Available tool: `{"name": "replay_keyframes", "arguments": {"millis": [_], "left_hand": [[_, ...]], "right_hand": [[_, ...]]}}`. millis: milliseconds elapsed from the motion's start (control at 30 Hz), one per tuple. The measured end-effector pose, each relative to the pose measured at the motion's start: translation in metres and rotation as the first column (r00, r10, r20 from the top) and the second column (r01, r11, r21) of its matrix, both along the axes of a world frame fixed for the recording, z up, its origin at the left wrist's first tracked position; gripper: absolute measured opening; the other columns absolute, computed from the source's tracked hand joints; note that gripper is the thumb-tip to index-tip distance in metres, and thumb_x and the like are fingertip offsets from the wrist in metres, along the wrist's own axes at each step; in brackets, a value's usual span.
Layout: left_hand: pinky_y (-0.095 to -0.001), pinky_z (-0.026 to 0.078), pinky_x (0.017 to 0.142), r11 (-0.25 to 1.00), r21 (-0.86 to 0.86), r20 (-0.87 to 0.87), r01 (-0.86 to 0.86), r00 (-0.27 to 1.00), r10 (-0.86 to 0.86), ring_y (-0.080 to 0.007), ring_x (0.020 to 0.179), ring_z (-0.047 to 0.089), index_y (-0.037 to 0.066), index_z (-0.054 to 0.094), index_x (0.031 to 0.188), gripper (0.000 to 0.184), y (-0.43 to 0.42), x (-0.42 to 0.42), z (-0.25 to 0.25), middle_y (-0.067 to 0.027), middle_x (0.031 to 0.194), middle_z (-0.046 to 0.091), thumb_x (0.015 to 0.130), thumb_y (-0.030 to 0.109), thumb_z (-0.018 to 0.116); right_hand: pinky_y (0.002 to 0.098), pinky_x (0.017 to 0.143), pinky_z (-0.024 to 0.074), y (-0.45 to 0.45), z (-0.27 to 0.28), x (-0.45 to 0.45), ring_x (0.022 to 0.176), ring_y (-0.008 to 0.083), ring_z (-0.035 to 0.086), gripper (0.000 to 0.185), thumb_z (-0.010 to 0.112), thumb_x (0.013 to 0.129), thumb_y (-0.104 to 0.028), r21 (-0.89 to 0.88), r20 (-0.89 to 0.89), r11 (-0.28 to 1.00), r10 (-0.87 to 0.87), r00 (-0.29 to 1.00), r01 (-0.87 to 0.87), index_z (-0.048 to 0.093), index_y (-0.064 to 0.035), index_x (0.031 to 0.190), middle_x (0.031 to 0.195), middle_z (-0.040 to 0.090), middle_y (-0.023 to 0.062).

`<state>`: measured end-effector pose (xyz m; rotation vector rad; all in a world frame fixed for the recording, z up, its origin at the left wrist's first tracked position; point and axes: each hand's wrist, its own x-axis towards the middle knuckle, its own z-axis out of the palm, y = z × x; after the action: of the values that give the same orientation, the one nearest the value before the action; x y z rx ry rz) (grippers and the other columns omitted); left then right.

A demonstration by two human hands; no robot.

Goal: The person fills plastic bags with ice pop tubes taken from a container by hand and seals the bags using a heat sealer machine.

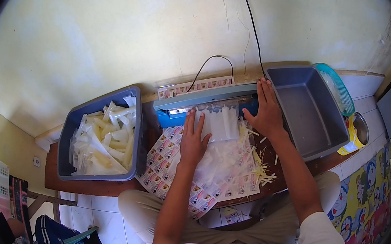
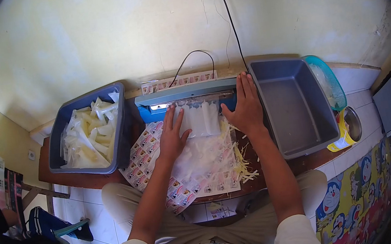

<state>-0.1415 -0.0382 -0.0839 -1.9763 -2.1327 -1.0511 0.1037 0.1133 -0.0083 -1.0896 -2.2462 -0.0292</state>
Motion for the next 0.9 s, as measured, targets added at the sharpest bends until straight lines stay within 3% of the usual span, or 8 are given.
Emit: {"name": "replay_keyframes", "arguments": {"millis": [100,500,900], "left_hand": [[-0.0484,0.035,0.130,1.000,0.000,-0.001,0.005,1.000,-0.005,-0.0426,0.164,0.030,0.014,0.044,0.167,0.090,0.001,0.000,0.000,-0.0210,0.177,0.030,0.089,0.019,0.088],[-0.0487,0.036,0.130,1.000,0.023,0.008,0.005,1.000,-0.005,-0.0430,0.163,0.030,0.013,0.045,0.166,0.089,0.001,0.001,-0.002,-0.0210,0.177,0.030,0.088,0.018,0.088],[-0.0491,0.036,0.130,1.000,0.022,0.023,0.011,1.000,-0.012,-0.0437,0.163,0.031,0.013,0.046,0.166,0.088,0.000,0.000,-0.002,-0.0213,0.177,0.030,0.089,0.019,0.088]], "right_hand": [[0.0472,0.132,0.0321,0.000,0.000,0.000,0.163,0.0419,0.029,0.099,0.082,0.087,-0.035,0.017,-0.002,1.000,-0.007,1.000,0.007,0.037,0.0092,0.163,0.173,0.034,0.0263],[0.0470,0.133,0.0302,0.002,-0.001,0.002,0.164,0.0416,0.028,0.101,0.084,0.087,-0.033,0.025,-0.003,1.000,0.008,1.000,-0.008,0.035,0.0085,0.165,0.174,0.033,0.0257],[0.0450,0.134,0.0295,-0.008,0.037,0.001,0.166,0.0391,0.023,0.100,0.084,0.091,-0.029,-0.051,-0.016,0.998,0.021,1.000,-0.022,0.030,0.0049,0.168,0.177,0.030,0.0215]]}}
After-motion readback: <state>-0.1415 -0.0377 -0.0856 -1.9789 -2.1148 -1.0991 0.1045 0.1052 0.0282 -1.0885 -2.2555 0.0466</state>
